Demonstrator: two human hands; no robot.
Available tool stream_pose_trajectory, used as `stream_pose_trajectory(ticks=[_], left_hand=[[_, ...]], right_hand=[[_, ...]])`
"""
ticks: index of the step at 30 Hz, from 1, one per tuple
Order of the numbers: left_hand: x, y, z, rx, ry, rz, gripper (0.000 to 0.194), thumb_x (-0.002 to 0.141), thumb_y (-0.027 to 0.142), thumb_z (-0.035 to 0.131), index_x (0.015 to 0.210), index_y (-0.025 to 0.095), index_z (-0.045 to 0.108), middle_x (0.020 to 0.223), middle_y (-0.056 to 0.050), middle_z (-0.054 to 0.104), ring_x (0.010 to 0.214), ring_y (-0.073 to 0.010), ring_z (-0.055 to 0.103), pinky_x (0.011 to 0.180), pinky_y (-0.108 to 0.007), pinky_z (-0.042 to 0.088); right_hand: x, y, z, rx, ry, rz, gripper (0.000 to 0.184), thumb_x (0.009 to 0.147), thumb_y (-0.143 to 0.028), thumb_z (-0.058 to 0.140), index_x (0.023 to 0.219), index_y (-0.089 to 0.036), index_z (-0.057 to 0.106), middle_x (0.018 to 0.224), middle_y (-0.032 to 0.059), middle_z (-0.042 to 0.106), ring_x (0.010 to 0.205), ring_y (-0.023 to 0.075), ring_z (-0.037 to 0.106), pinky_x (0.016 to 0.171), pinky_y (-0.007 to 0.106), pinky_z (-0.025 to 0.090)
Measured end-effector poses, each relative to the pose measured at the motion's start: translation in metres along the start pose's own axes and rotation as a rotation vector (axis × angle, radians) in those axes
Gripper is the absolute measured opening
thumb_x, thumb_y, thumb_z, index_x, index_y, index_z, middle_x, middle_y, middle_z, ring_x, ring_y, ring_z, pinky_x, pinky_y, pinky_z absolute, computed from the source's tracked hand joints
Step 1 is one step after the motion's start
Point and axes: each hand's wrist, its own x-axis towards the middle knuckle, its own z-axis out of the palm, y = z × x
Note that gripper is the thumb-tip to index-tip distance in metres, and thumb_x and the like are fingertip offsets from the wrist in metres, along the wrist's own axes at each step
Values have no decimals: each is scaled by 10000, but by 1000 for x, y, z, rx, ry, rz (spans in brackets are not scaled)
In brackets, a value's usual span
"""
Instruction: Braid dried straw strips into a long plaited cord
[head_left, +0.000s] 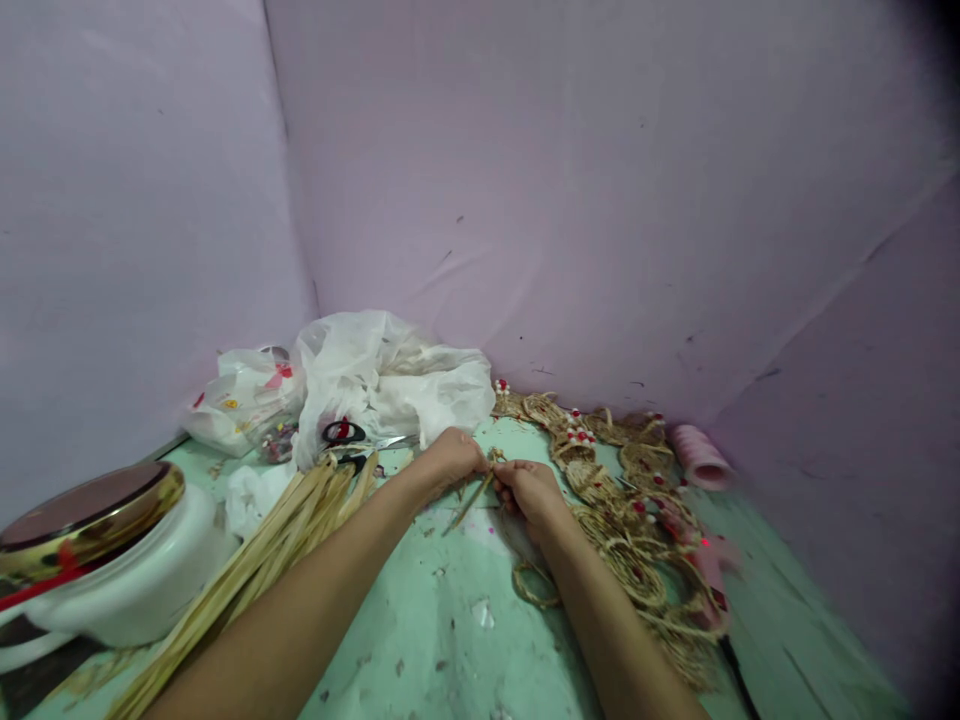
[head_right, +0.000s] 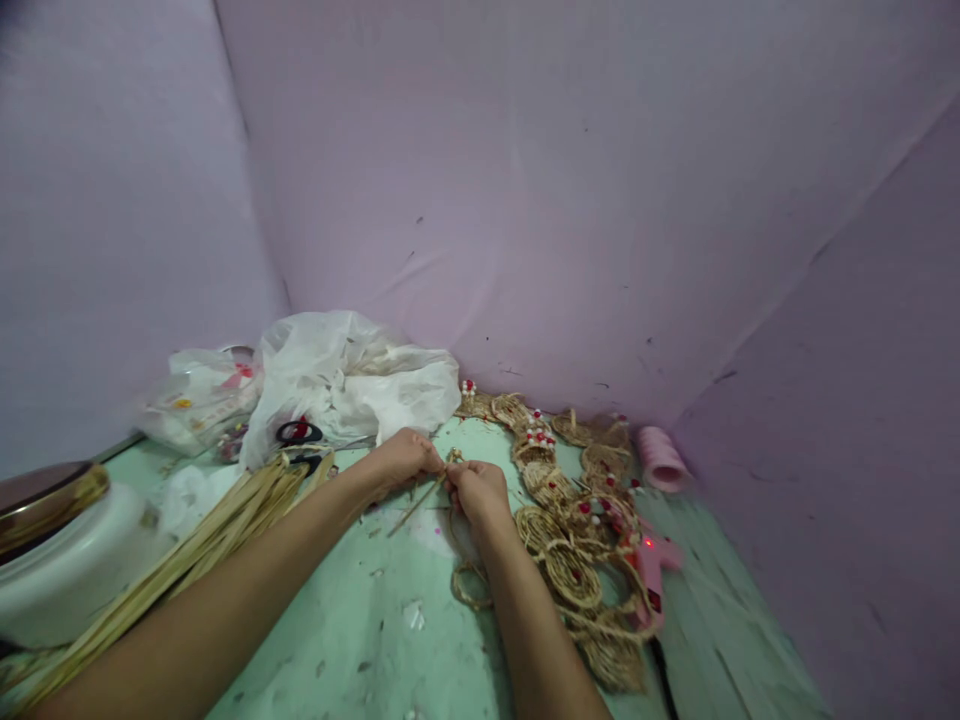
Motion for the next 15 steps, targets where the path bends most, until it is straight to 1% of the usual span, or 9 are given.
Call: stream_pose_trajectory(ticks=[3, 6, 8, 10, 12, 15], left_hand=[[4, -2, -6, 64, 18, 56, 166, 525, 129, 531, 446, 160, 389, 357, 65, 305, 354, -46, 233, 370, -205, 148], [5, -1, -6, 261, 16, 65, 102, 529, 134, 518, 441, 142, 467, 361, 29, 377, 367, -72, 318, 385, -211, 209], [0, 2, -3, 419, 46, 84, 82, 538, 149, 523, 458, 129, 525, 380, 2, 416, 413, -104, 395, 413, -215, 250], [-7, 7, 3, 555, 128, 114, 78, 553, 182, 545, 507, 124, 569, 435, -30, 473, 499, -148, 477, 457, -224, 296], [-17, 11, 10, 659, 198, 158, 88, 565, 199, 564, 591, 126, 605, 535, -69, 540, 614, -193, 538, 521, -240, 342], [-29, 14, 23, 708, 212, 195, 168, 591, 187, 574, 739, 128, 627, 704, -125, 593, 781, -233, 564, 643, -265, 384]], right_hand=[[0, 1, 1, -21, -1, -20, 205, 640, -171, 513, 440, -151, 471, 324, -45, 395, 296, 49, 288, 332, 194, 212], [-1, 1, 1, -3, 1, -13, 182, 621, -168, 516, 445, -150, 474, 333, -43, 408, 304, 46, 283, 334, 192, 203], [-2, 1, 2, 23, 6, -11, 147, 595, -147, 506, 453, -153, 470, 343, -43, 423, 309, 47, 288, 337, 192, 207], [-2, 1, 2, 32, 21, -10, 112, 571, -138, 496, 465, -158, 468, 334, -50, 412, 310, 51, 291, 340, 196, 211], [-2, 1, 2, 31, 31, -11, 80, 555, -136, 490, 483, -164, 468, 330, -56, 398, 315, 57, 299, 346, 199, 220], [-1, 3, 0, -15, 8, -50, 73, 548, -128, 470, 495, -176, 456, 363, -41, 437, 343, 74, 355, 375, 204, 270]])
